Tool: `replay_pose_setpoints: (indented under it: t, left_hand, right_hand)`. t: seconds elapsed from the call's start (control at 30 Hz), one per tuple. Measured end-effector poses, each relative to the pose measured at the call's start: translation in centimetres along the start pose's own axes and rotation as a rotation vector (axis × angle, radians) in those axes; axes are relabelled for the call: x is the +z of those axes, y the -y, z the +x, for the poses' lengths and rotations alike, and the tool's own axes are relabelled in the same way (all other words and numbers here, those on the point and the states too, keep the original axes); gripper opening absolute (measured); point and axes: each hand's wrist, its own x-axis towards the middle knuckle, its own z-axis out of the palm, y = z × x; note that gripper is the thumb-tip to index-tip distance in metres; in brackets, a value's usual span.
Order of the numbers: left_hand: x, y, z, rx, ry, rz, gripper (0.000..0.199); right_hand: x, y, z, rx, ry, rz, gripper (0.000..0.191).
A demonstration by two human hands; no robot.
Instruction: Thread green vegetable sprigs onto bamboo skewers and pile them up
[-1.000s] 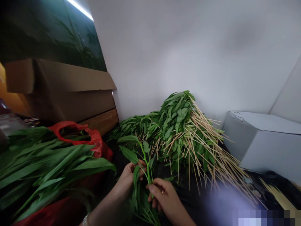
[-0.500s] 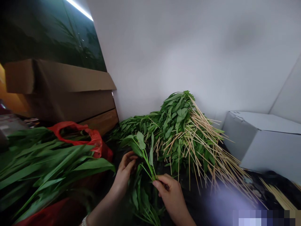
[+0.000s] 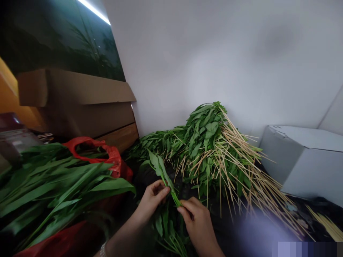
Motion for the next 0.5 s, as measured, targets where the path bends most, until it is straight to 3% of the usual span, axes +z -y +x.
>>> replay_pose_setpoints:
  t: [0.13,0.27,0.43,0.5]
  left_hand:
    - [0.1,-0.3,0.0,0.002,-0.013,-0.011,0.038]
    - [0.2,-0.6,0.0,0.005,-0.062,-0.025,0.041]
    - [0.3,-1.3,-0.2,0.026,-0.065,-0.028,0.044]
    - [0.3,-1.3,-0.2,0.040,-0.053,-0.042,0.046]
  right_hand:
    - [0.1,0.0,0.0,0.029,0.000,0.015,0.028]
    - [-0.2,0.0,0.1,0.129,0.026,0.138,0.046]
    - [-0.1,-0.3,0.4,0.272,0.171,0.313,0.055]
    - [-0.1,-0.2,0.6,0.308,0.171,0.358,0.055]
